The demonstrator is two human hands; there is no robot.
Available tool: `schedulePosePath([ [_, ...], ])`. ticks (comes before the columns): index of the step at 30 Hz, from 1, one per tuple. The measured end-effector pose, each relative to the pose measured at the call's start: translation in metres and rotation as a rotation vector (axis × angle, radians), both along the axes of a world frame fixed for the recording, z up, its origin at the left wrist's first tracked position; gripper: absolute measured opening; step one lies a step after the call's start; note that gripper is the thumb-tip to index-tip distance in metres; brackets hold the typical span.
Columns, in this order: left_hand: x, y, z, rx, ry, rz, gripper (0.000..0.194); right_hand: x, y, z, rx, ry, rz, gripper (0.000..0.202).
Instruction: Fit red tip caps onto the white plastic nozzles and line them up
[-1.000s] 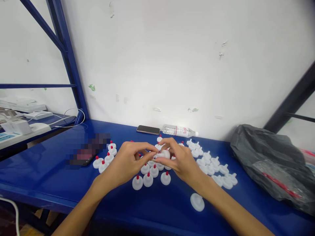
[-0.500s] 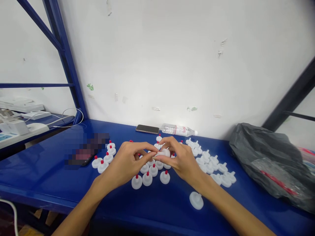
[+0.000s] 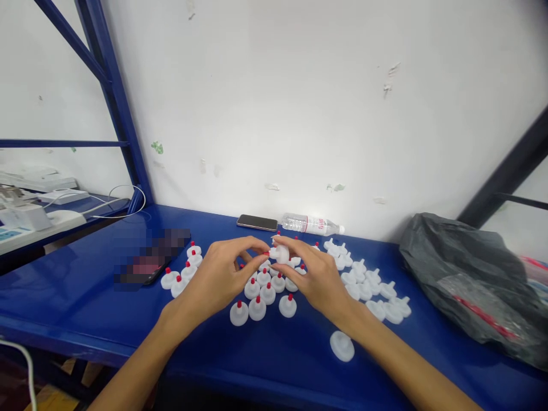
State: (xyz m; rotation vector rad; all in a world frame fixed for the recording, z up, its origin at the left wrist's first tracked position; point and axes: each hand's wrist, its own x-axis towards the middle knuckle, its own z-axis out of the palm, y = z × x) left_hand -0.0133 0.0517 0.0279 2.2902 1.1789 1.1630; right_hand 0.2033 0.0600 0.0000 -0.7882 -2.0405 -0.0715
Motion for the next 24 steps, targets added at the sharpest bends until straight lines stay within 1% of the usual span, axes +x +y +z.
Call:
schedulePosePath([
  [3,0.0,0.004,-0.005,0.044,0.099,-0.013,0.017,-0.001,-0.001,-0.002,0.086,-0.034,-0.015,0.039],
  [5,0.0,0.005,-0.008,0.063,0.176,-0.044,0.022,-0.004,-0.003,-0.002,0.143,-0.058,-0.042,0.04],
  [7,0.0,0.004,-0.01,0.063,0.21,-0.051,0.029,-0.007,-0.004,-0.003,0.203,-0.059,-0.064,0.042],
  [10,0.001,0.001,-0.01,0.065,0.179,-0.043,0.033,-0.011,-0.007,0.0,0.279,-0.05,-0.054,0.045],
  [15,0.0,-0.004,-0.007,0.052,0.092,-0.115,0.033,-0.016,-0.012,0.007,0.33,-0.066,-0.045,0.04],
  [17,0.0,-0.005,-0.005,0.038,0.081,-0.134,0.033,-0.019,-0.014,0.007,0.327,-0.05,-0.05,0.037],
  [20,0.001,-0.005,-0.005,0.04,0.087,-0.133,0.035,-0.023,-0.016,0.005,0.259,-0.004,-0.041,0.035],
  [24,0.001,-0.005,-0.003,0.091,0.123,-0.068,0.037,-0.024,-0.017,0.01,0.135,0.024,-0.016,0.03],
])
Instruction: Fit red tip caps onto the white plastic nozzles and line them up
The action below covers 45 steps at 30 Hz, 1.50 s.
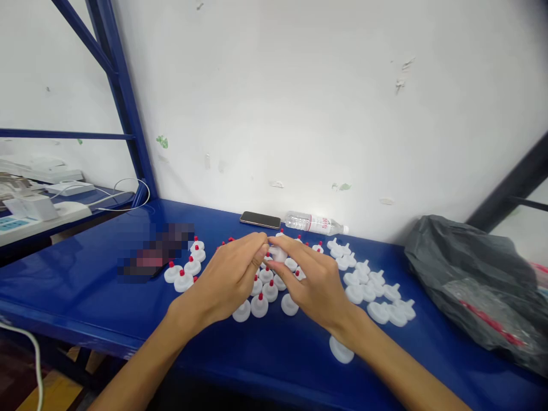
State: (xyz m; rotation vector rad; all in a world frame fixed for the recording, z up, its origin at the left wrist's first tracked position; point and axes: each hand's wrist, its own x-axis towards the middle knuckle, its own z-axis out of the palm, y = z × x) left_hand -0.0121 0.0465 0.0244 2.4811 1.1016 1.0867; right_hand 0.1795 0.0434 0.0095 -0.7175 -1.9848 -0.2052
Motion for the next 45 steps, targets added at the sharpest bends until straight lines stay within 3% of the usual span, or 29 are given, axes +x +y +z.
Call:
schedulePosePath([
  [6,-0.026,-0.009,0.027,-0.039,0.098,0.22,0.028,0.016,0.009,0.013,-0.286,0.098,-0.13,0.012],
  [8,-0.039,-0.017,0.033,-0.086,0.213,0.272,0.033,0.021,0.021,0.016,-0.421,0.152,-0.158,0.016],
  [10,-0.05,-0.027,0.028,-0.149,0.359,0.272,0.038,0.021,0.038,0.018,-0.509,0.165,-0.13,0.021],
  [13,-0.058,-0.045,0.004,-0.135,0.488,0.225,0.035,0.011,0.068,0.018,-0.527,-0.012,-0.159,0.02],
  [15,-0.056,-0.057,-0.013,-0.04,0.547,0.198,0.049,0.001,0.088,0.016,-0.529,-0.16,-0.185,0.018],
  [17,-0.046,-0.065,-0.02,-0.018,0.609,0.212,0.058,-0.007,0.105,0.013,-0.553,-0.246,-0.144,0.016],
  [22,-0.005,-0.065,0.003,-0.24,0.794,0.255,0.07,-0.015,0.129,0.008,-0.591,-0.376,-0.104,0.011],
  [25,0.012,-0.057,0.012,-0.315,0.869,0.287,0.068,-0.01,0.121,0.013,-0.538,-0.401,-0.121,0.02],
  [27,0.017,-0.052,0.009,-0.304,0.863,0.296,0.061,-0.003,0.106,0.017,-0.479,-0.394,-0.139,0.031],
  [33,0.019,-0.031,-0.025,-0.094,0.751,0.285,0.042,0.027,0.033,0.01,-0.262,-0.409,-0.146,0.036],
  [36,0.02,-0.019,-0.036,-0.001,0.7,0.276,0.041,0.039,0.002,-0.004,-0.253,-0.515,-0.215,0.056],
  [40,0.015,-0.02,-0.03,0.026,0.706,0.239,0.038,0.038,-0.016,-0.019,-0.29,-0.589,-0.187,0.085],
  [43,0.003,-0.033,-0.02,0.022,0.743,0.297,0.037,0.025,-0.016,-0.022,-0.281,-0.608,-0.158,0.09],
  [45,-0.008,-0.041,-0.015,0.061,0.814,0.266,0.037,0.015,-0.013,-0.021,-0.259,-0.625,-0.131,0.088],
])
